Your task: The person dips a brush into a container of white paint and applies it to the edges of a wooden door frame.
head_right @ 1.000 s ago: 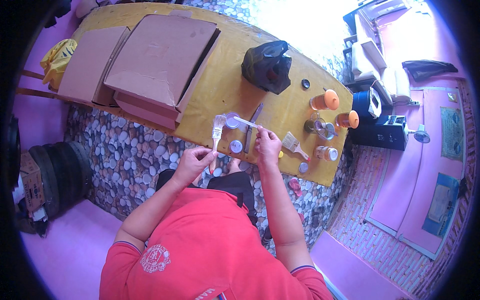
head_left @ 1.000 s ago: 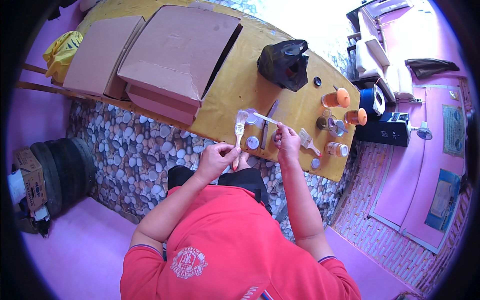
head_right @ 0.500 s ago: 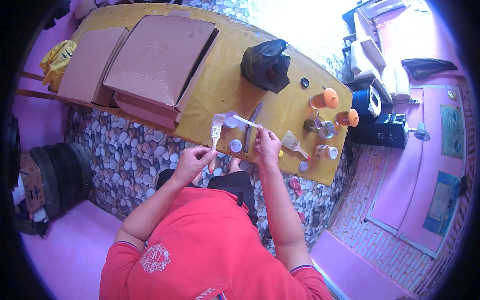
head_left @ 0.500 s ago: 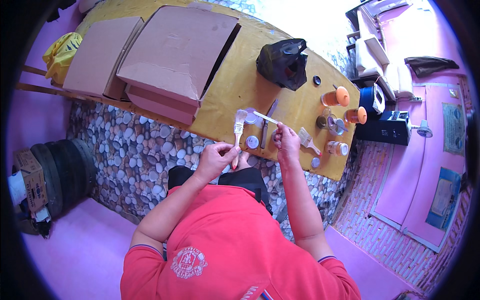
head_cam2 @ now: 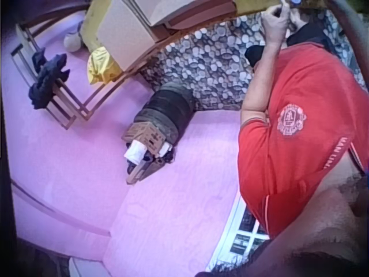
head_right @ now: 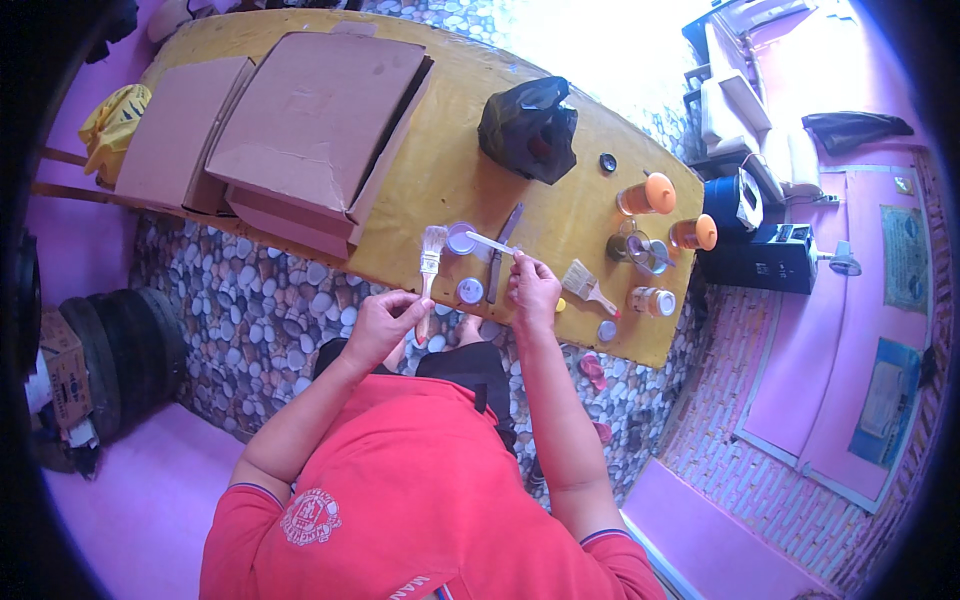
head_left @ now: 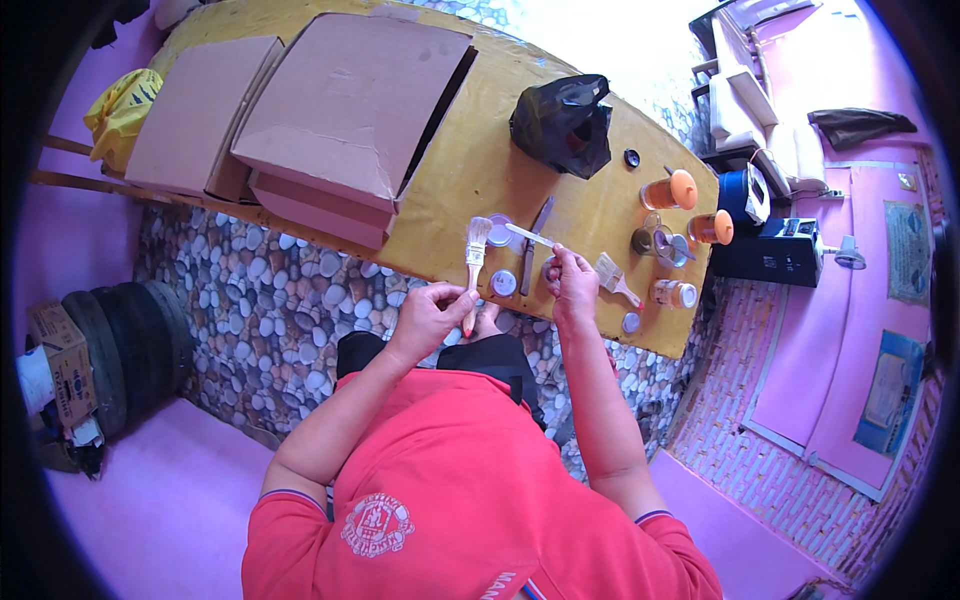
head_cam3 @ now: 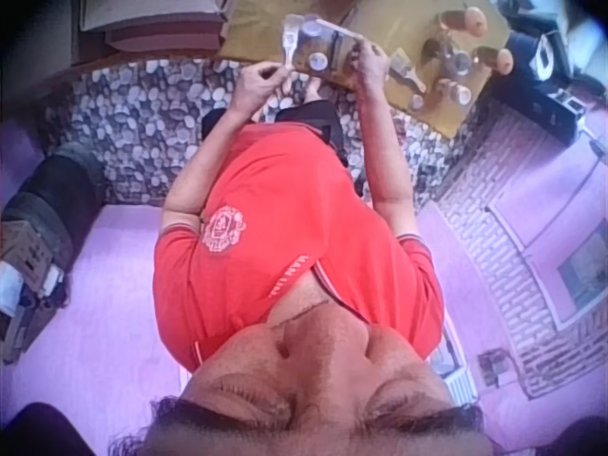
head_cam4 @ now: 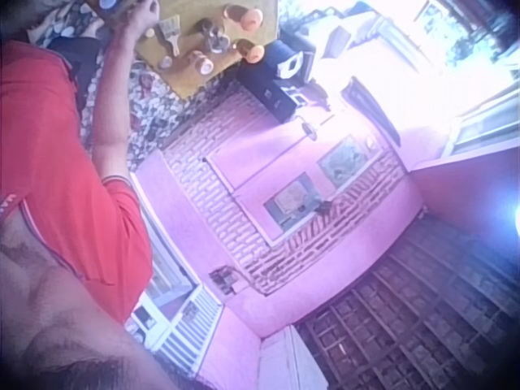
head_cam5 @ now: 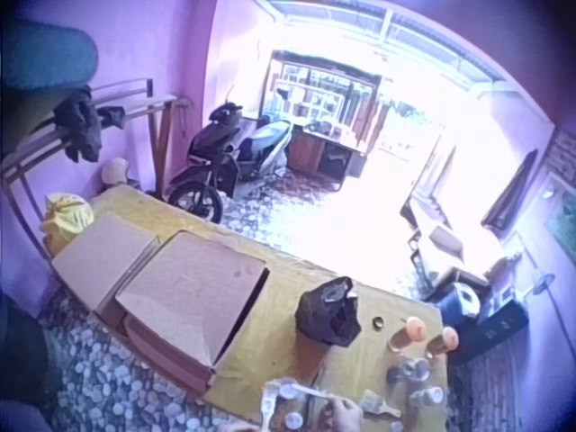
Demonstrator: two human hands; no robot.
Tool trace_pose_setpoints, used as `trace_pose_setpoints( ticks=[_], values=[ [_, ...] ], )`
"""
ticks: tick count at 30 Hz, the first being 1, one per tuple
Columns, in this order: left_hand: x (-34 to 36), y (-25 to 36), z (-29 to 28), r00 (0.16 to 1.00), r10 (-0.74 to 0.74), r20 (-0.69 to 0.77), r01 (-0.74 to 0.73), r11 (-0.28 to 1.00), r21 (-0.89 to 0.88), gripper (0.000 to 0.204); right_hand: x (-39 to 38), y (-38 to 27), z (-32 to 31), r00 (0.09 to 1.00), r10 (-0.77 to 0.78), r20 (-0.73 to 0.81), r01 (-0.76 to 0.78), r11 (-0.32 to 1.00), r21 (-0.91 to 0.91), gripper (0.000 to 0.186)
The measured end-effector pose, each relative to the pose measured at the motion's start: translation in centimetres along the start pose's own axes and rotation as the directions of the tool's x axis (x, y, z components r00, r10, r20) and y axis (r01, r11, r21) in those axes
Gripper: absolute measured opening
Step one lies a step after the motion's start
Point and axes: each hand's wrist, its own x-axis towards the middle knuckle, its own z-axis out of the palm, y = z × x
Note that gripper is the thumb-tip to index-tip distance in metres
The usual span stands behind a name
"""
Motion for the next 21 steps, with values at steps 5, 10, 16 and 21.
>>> trace_pose_setpoints(
  ticks=[5, 10, 16, 21],
  values=[
    [0.1, -0.2, -0.1, 1.000, 0.017, 0.007, -0.017, 1.000, 0.005, 0.030, -0.2, -0.2, -0.5, 1.000, 0.007, 0.009, -0.007, 1.000, 0.017, 0.016],
    [0.2, 0.2, 0.5, 1.000, 0.018, 0.020, -0.017, 0.999, -0.033, 0.029, -1.0, -1.4, -2.2, 0.999, 0.046, -0.013, -0.045, 0.997, 0.057, 0.014],
    [0.7, 0.6, 0.6, 0.996, 0.013, 0.085, -0.010, 0.999, -0.039, 0.029, -1.1, -1.9, -5.2, 0.997, 0.012, -0.070, -0.006, 0.997, 0.080, 0.012],
    [1.0, 0.4, 1.0, 0.996, 0.071, 0.048, -0.071, 0.997, 0.003, 0.028, -1.5, -2.0, -7.3, 0.996, 0.006, -0.094, 0.004, 0.995, 0.101, 0.012]
  ],
)
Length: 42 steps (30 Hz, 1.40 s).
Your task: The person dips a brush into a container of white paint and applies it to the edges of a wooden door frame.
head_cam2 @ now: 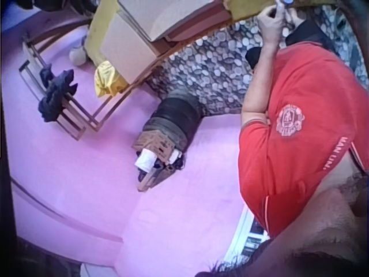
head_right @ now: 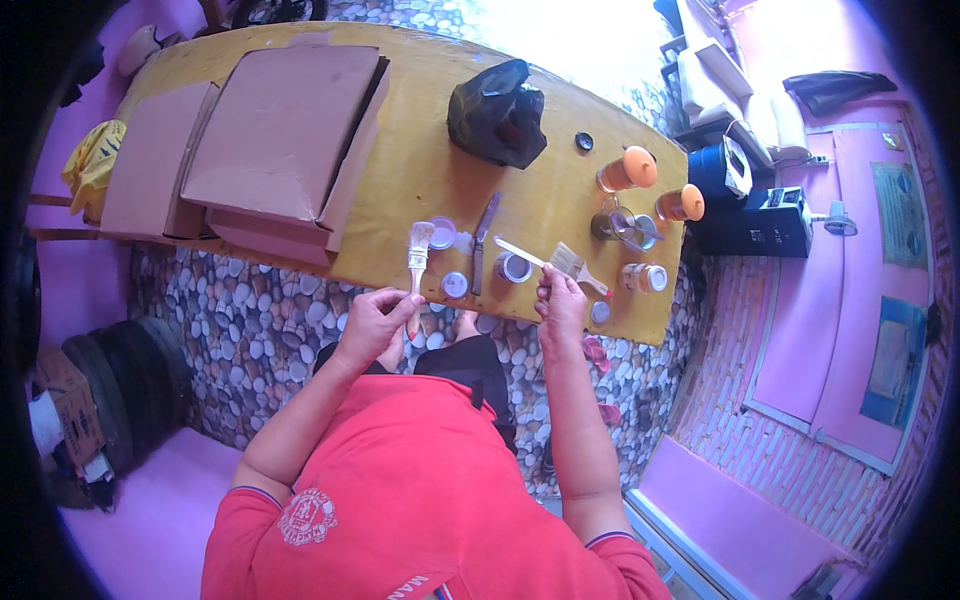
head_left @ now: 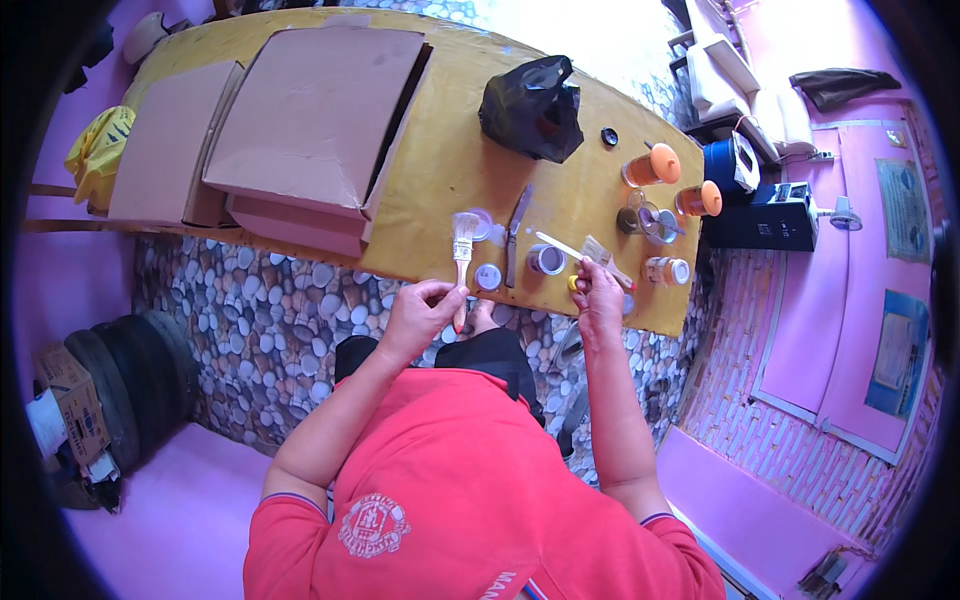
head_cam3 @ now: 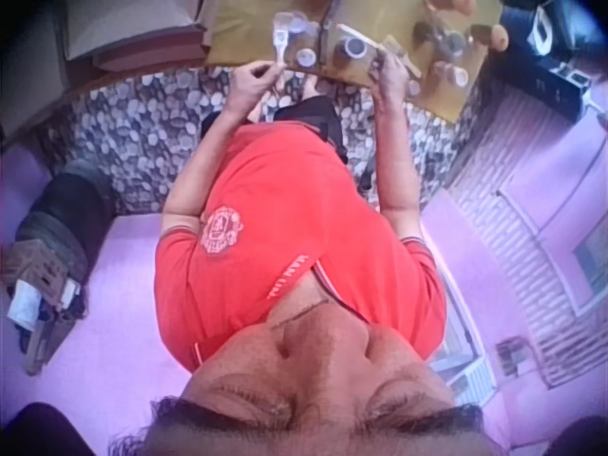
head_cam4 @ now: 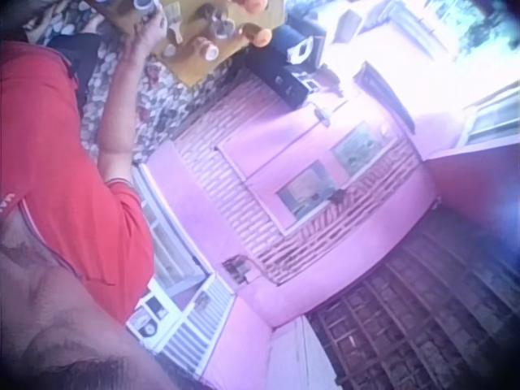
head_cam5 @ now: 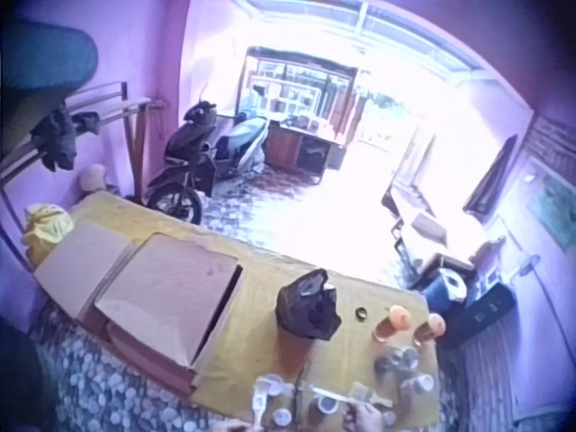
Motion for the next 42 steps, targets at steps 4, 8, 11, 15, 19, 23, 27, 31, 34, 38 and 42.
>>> trace_pose_setpoints(
  ticks=[4, 8, 11, 15, 19, 23, 27, 31, 34, 38, 42],
  values=[
    [0.1, 0.0, 0.0, 0.999, -0.038, 0.003, 0.038, 0.999, 0.008, 0.030, -0.2, -0.3, -1.7, 0.998, 0.022, -0.056, -0.022, 1.000, -0.005, 0.012],
    [0.3, 0.0, -0.1, 0.996, -0.083, 0.031, 0.083, 0.997, -0.002, 0.031, 0.0, 0.2, -2.8, 0.994, 0.004, -0.108, -0.008, 0.999, -0.035, 0.012],
    [0.4, 0.0, -0.3, 0.986, -0.151, 0.069, 0.158, 0.982, -0.107, 0.031, -0.1, 0.4, -1.7, 0.998, -0.035, -0.056, 0.031, 0.996, -0.079, 0.013],
    [0.6, 0.4, -0.6, 0.985, -0.161, 0.059, 0.167, 0.980, -0.106, 0.030, 0.5, 1.7, 2.6, 0.994, -0.102, 0.024, 0.105, 0.974, -0.199, 0.016],
    [0.4, 0.6, -0.9, 0.996, -0.085, -0.012, 0.084, 0.996, -0.041, 0.030, 1.1, 2.9, 7.2, 0.900, -0.401, 0.170, 0.433, 0.790, -0.433, 0.019],
    [0.1, 0.8, -1.4, 0.991, -0.130, -0.032, 0.129, 0.991, -0.026, 0.030, 1.0, 2.5, 9.8, 0.708, -0.580, 0.403, 0.681, 0.408, -0.608, 0.019],
    [-0.2, 0.9, -1.7, 0.993, -0.117, -0.034, 0.116, 0.993, -0.023, 0.029, 1.7, 2.8, 11.1, 0.656, -0.554, 0.512, 0.724, 0.273, -0.633, 0.018],
    [-0.1, 0.2, -1.7, 0.993, -0.108, -0.040, 0.107, 0.994, -0.020, 0.029, 2.4, 3.2, 11.8, 0.623, -0.527, 0.578, 0.747, 0.184, -0.639, 0.017],
    [0.1, 0.3, -1.6, 0.994, -0.099, -0.047, 0.099, 0.995, 0.002, 0.029, 2.6, 3.0, 12.1, 0.593, -0.509, 0.624, 0.776, 0.154, -0.612, 0.018],
    [0.5, 0.5, -1.4, 0.995, -0.094, -0.044, 0.095, 0.995, 0.017, 0.030, 2.8, 2.6, 12.2, 0.506, -0.533, 0.678, 0.821, 0.057, -0.568, 0.019],
    [0.9, 1.0, -1.0, 0.996, -0.084, -0.023, 0.083, 0.996, -0.022, 0.031, 2.5, 2.5, 11.9, 0.445, -0.586, 0.677, 0.830, -0.015, -0.558, 0.028]
  ],
)
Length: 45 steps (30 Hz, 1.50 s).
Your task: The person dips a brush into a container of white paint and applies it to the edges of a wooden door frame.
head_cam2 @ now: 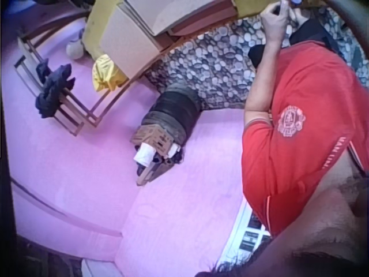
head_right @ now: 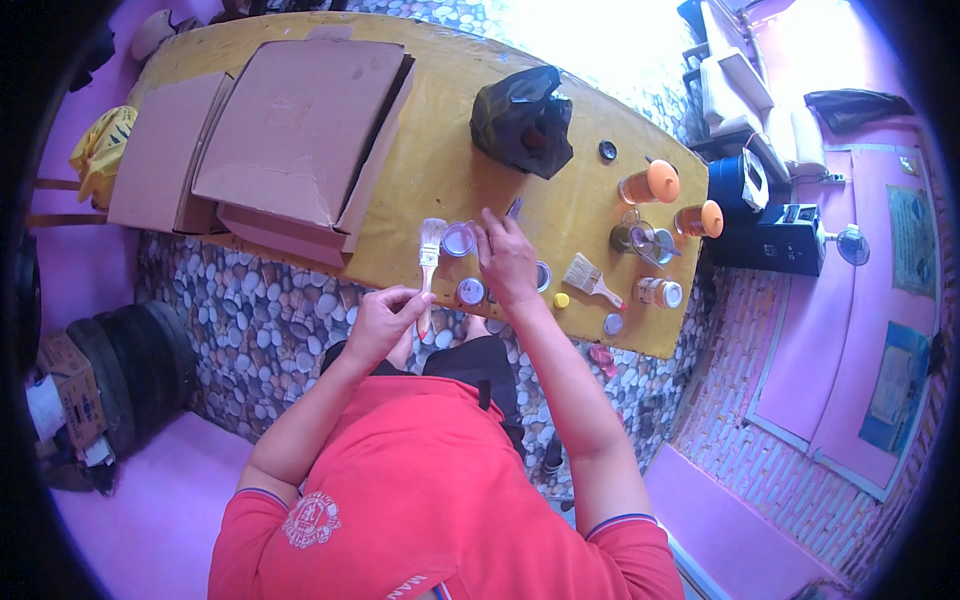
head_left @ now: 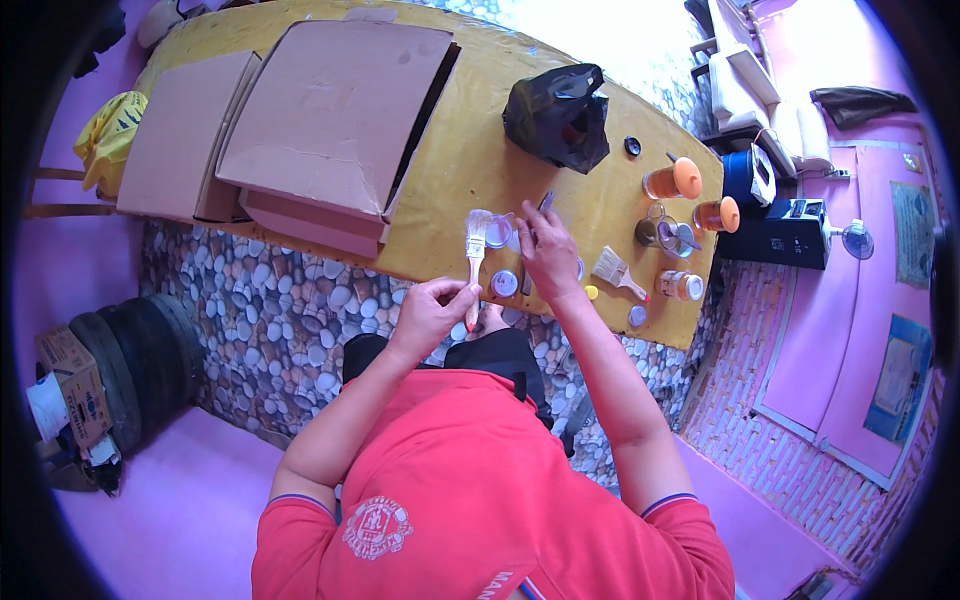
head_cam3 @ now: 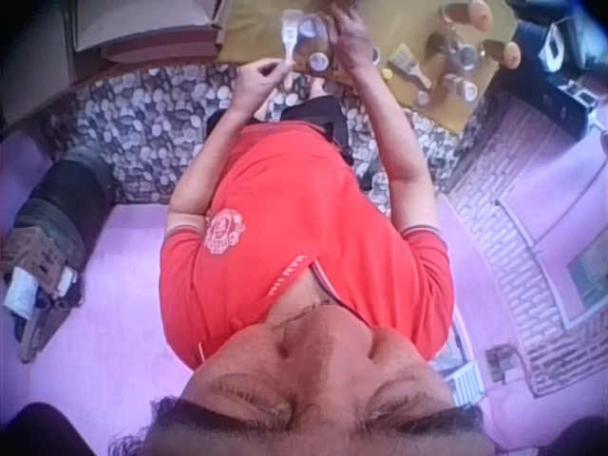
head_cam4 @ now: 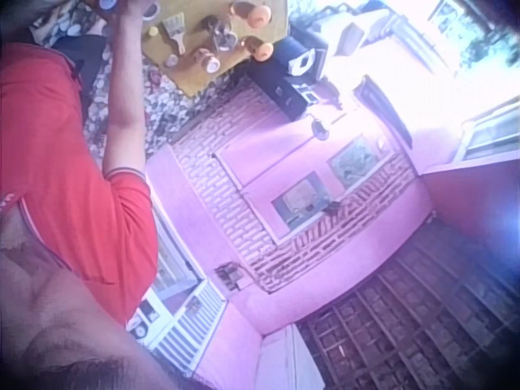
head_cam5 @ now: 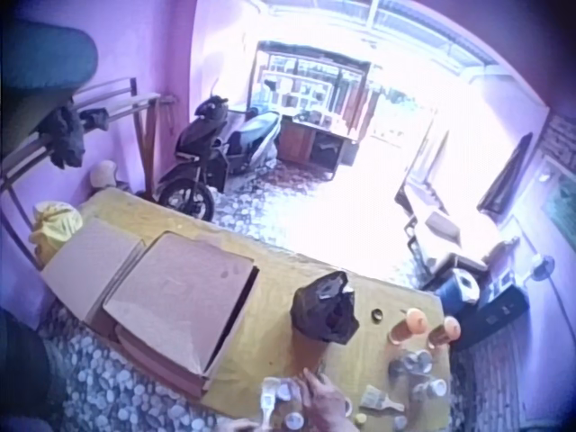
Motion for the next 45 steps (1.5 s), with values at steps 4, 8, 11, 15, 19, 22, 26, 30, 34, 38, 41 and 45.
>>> trace_pose_setpoints(
  ticks=[4, 8, 11, 15, 19, 22, 26, 30, 34, 38, 41, 45],
  values=[
    [1.0, -1.3, 1.0, 1.000, -0.017, -0.009, 0.016, 0.997, -0.080, 0.031, -2.2, -1.7, -2.4, 0.985, 0.151, -0.083, -0.138, 0.980, 0.144, 0.032],
    [1.8, -0.9, 3.3, 0.999, -0.052, -0.004, 0.051, 0.987, -0.153, 0.030, -8.0, -4.3, -4.2, 0.876, 0.344, 0.337, -0.482, 0.612, 0.627, 0.028],
    [2.2, -0.5, 4.9, 0.991, -0.098, 0.087, 0.120, 0.947, -0.297, 0.029, -9.3, -6.5, -5.1, 0.777, 0.377, 0.504, -0.615, 0.280, 0.737, 0.025],
    [2.6, -0.3, 6.3, 0.988, -0.024, 0.154, 0.055, 0.979, -0.197, 0.031, -10.2, -6.0, -5.3, 0.705, 0.474, 0.527, -0.584, -0.032, 0.811, 0.022],
    [4.0, -2.1, 5.3, 0.981, 0.153, 0.116, -0.169, 0.976, 0.139, 0.045, -10.4, -5.6, -6.7, 0.708, 0.552, 0.440, -0.540, 0.021, 0.841, 0.019],
    [6.4, -5.9, 2.7, 0.837, 0.544, 0.061, -0.436, 0.594, 0.677, 0.094, -11.1, -4.7, -8.0, 0.692, 0.593, 0.411, -0.510, -0.001, 0.860, 0.021],
    [10.5, -8.6, 1.2, 0.807, 0.586, 0.079, -0.390, 0.427, 0.816, 0.106, -13.1, -4.2, -9.2, 0.650, 0.671, 0.358, -0.502, 0.025, 0.864, 0.020],
    [13.2, -8.3, 1.2, 0.789, 0.603, 0.118, -0.415, 0.382, 0.825, 0.101, -15.0, -4.6, -10.3, 0.599, 0.732, 0.324, -0.488, 0.014, 0.873, 0.019],
    [14.3, -8.0, 1.4, 0.764, 0.622, 0.171, -0.494, 0.393, 0.776, 0.080, -16.5, -4.9, -10.6, 0.554, 0.780, 0.290, -0.476, 0.011, 0.879, 0.019],
    [14.5, -8.2, 1.8, 0.733, 0.659, 0.168, -0.529, 0.398, 0.749, 0.069, -17.4, -5.2, -10.5, 0.519, 0.813, 0.263, -0.453, 0.000, 0.892, 0.021],
    [14.8, -8.1, 1.9, 0.727, 0.662, 0.182, -0.560, 0.417, 0.716, 0.066, -17.8, -5.5, -10.3, 0.508, 0.827, 0.240, -0.433, 0.004, 0.902, 0.021],
    [14.0, -5.4, 2.5, 0.705, 0.680, 0.200, -0.595, 0.414, 0.690, 0.061, -18.8, -6.0, -10.6, 0.492, 0.849, 0.192, -0.389, 0.016, 0.921, 0.022]
  ],
)
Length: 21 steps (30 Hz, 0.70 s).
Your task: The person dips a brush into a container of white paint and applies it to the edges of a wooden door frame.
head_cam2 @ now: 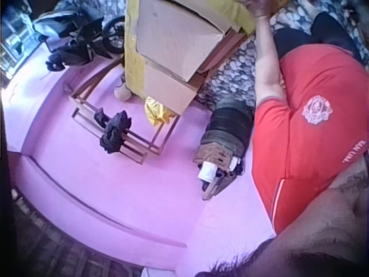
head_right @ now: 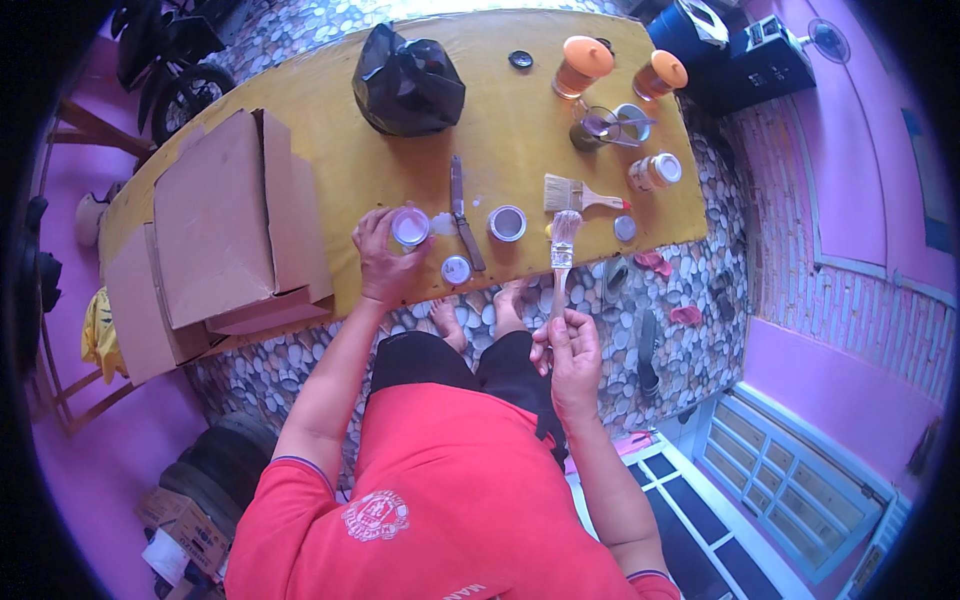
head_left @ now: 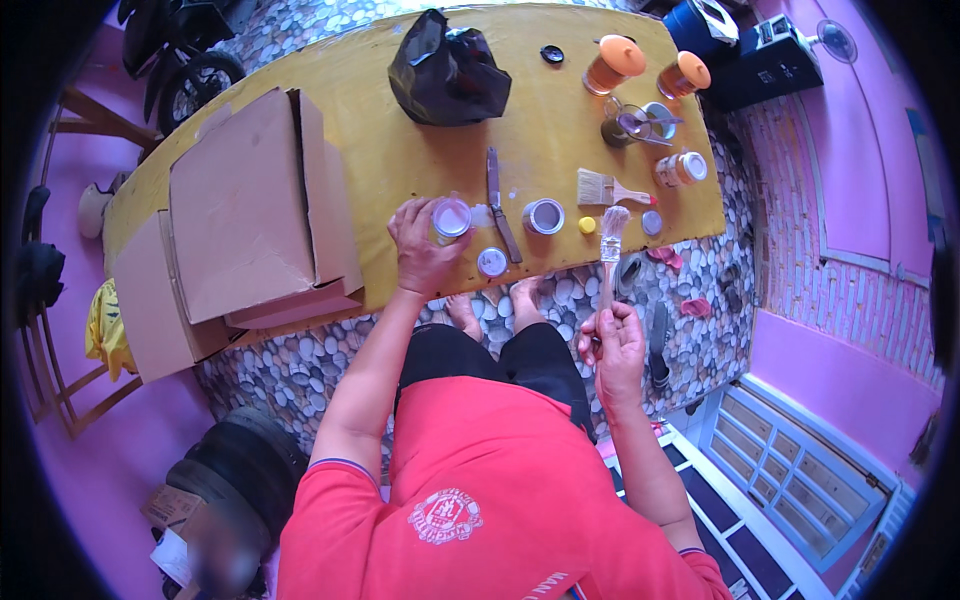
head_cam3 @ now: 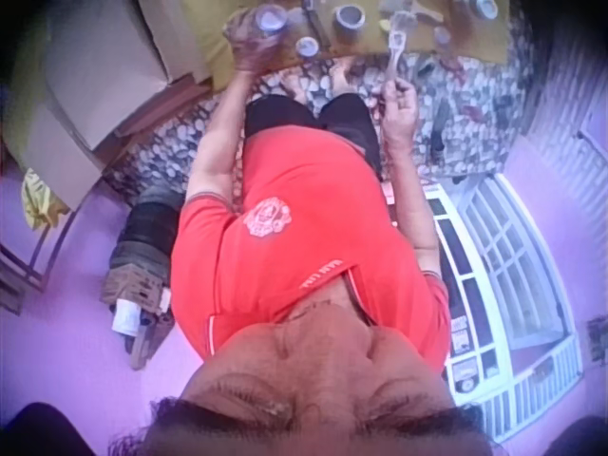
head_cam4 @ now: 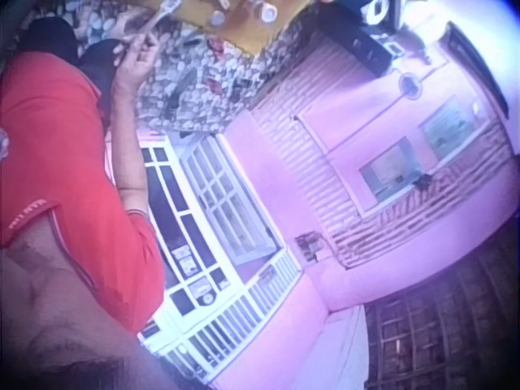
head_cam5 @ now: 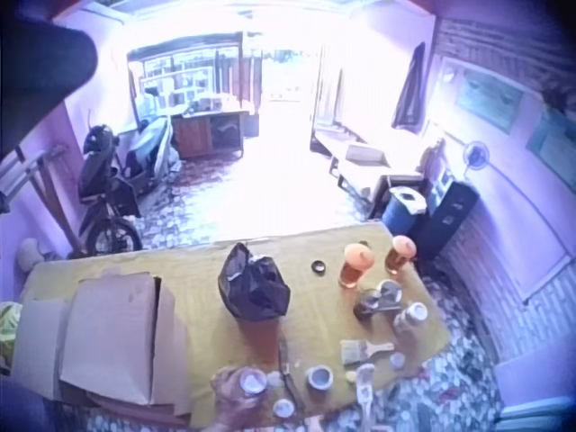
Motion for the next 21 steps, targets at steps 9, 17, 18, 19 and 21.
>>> trace_pose_setpoints(
  ticks=[9, 17, 18, 19, 21],
  values=[
    [2.7, 5.8, -4.4, 0.995, 0.087, 0.040, -0.085, 0.995, -0.045, 0.056, -1.7, -2.5, -3.5, 0.990, -0.078, -0.115, 0.083, 0.996, 0.043, 0.021],
    [4.2, 11.3, -7.9, 0.988, 0.115, 0.101, -0.101, 0.986, -0.133, 0.057, -3.6, -3.9, -9.4, 0.972, -0.165, -0.170, 0.185, 0.977, 0.110, 0.021],
    [4.1, 12.4, -8.2, 0.986, 0.129, 0.101, -0.115, 0.984, -0.134, 0.057, -3.9, -4.0, -10.4, 0.969, -0.168, -0.182, 0.184, 0.980, 0.073, 0.022],
    [4.0, 13.6, -8.7, 0.986, 0.129, 0.109, -0.113, 0.983, -0.145, 0.056, -4.2, -4.1, -11.3, 0.966, -0.171, -0.193, 0.181, 0.983, 0.036, 0.023],
    [3.8, 15.8, -9.2, 0.984, 0.137, 0.116, -0.118, 0.981, -0.155, 0.055, -5.0, -4.0, -13.4, 0.962, -0.179, -0.207, 0.189, 0.982, 0.026, 0.024]
  ],
)
